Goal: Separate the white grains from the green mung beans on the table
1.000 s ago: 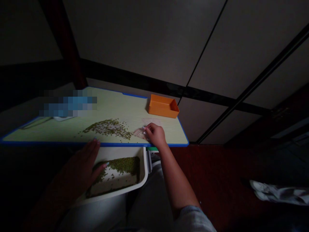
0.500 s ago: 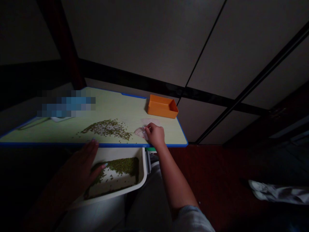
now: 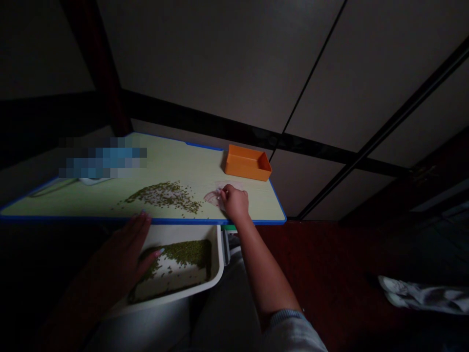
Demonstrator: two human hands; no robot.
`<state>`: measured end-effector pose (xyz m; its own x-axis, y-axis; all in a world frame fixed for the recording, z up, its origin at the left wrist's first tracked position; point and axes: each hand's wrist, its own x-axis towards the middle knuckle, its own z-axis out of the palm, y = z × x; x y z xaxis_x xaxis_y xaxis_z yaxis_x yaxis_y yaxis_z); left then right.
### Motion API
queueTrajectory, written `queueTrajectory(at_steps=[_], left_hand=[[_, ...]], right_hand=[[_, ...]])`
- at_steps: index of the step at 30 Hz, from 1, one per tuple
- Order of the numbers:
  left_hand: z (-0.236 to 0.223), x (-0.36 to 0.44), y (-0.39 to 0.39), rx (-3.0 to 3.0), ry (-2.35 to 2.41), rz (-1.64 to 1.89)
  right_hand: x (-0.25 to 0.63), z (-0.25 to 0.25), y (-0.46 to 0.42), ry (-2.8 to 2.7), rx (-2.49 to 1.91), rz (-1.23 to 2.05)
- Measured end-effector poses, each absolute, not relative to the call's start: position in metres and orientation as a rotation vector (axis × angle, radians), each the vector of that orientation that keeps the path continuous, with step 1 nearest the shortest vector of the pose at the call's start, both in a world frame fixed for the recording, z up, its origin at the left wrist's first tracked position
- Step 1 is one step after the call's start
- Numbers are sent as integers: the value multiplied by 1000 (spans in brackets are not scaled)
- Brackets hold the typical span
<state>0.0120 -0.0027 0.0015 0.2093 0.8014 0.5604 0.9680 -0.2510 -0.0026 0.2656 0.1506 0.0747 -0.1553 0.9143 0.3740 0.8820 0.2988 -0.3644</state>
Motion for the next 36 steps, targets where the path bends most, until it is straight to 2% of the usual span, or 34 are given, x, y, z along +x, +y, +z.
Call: queueTrajectory(at_steps=[17,28,36], left_hand=[[2,13,-3,-2117,-1622,-619],[3,9,0,-2108,-1509,-729],[0,6,3,-2077,-1475,-683]], right_hand=[[273,72,151,-2100,-1334,323],[280,67,150,-2110,-1233,533],[276,70,146,-2096,-1278,459]])
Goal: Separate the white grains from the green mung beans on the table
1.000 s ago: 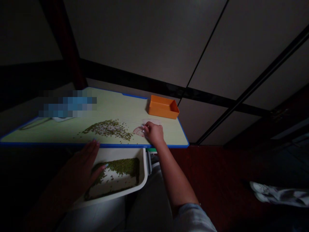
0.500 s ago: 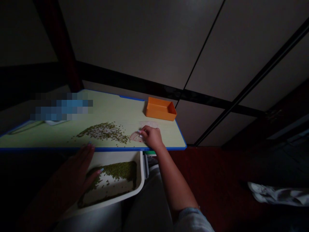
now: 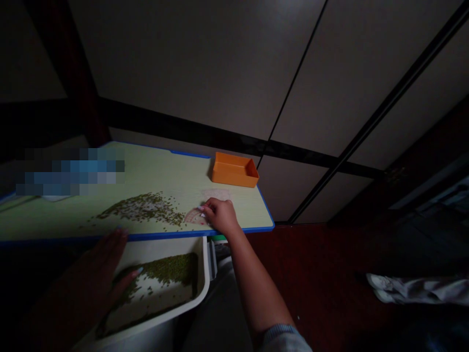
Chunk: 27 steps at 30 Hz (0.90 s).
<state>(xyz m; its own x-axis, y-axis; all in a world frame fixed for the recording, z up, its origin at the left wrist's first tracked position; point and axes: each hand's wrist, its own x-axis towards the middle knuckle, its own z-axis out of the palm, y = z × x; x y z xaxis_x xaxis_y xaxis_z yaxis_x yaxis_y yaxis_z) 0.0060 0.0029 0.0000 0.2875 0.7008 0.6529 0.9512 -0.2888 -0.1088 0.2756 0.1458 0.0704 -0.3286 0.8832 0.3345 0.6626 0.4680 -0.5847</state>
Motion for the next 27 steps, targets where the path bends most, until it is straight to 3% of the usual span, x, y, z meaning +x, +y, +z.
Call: queueTrajectory(at_steps=[27], left_hand=[[-11,5,8,-2081,-1523,-738]], right_hand=[[272,67,145,-2039,-1256,561]])
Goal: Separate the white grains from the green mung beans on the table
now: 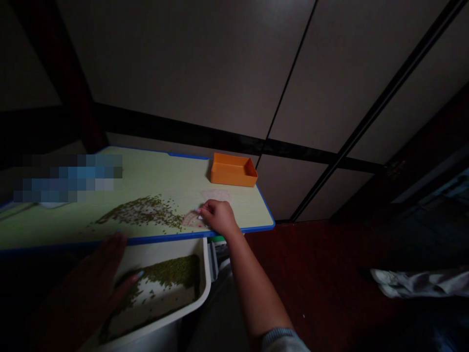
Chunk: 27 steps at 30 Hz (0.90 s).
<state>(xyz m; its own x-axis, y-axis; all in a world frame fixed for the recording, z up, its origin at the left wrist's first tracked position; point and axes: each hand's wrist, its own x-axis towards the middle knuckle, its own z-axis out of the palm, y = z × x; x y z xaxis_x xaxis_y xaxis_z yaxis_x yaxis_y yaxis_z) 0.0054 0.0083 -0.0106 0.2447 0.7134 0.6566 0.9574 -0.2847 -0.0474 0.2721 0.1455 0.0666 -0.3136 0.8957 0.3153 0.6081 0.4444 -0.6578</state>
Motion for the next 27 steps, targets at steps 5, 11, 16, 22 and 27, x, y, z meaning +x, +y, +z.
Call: queueTrajectory(at_steps=[5,11,16,22,27], left_hand=[[-8,4,7,-2078,-1483,-716],[-2,3,2,-2204,-1551,-679],[-3,6,3,-2119,-1550,-781],[1,7,2,-2130,-1561,-689],[4,6,0,-2148,-1555,-675]], right_hand=[[269,73,142,-2073,-1326,421],[272,68,146,-1947,-1419,367],[274,60,147,-1933,-1289,577],[271,66,146,-2023,-1294,498],[271,67,147,-1978,-1346,462]])
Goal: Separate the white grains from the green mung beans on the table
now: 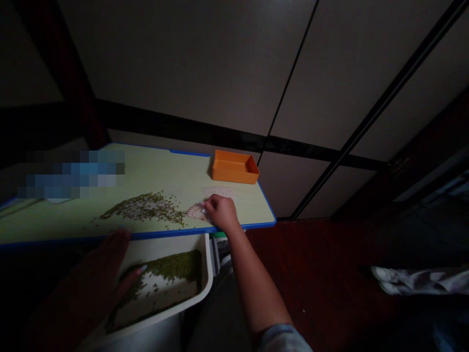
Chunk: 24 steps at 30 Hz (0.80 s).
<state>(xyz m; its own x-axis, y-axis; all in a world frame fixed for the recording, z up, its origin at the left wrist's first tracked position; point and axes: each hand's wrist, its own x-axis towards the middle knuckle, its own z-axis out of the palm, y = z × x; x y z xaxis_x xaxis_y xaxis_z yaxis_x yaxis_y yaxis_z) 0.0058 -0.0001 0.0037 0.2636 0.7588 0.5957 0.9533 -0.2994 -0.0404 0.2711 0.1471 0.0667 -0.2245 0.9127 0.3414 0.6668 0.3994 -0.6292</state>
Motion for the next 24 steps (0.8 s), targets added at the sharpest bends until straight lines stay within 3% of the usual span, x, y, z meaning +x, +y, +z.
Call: queueTrajectory(at_steps=[7,18,24], left_hand=[[-4,-1,1,-2221,-1571,-608],[5,5,0,-2212,-1569,-717],[4,6,-1,-2204,-1574,-658]], right_hand=[[271,65,147,-2037,-1234,513],[265,72,148,-2066,-1385,291],[270,64,151,-1942,-1359,421]])
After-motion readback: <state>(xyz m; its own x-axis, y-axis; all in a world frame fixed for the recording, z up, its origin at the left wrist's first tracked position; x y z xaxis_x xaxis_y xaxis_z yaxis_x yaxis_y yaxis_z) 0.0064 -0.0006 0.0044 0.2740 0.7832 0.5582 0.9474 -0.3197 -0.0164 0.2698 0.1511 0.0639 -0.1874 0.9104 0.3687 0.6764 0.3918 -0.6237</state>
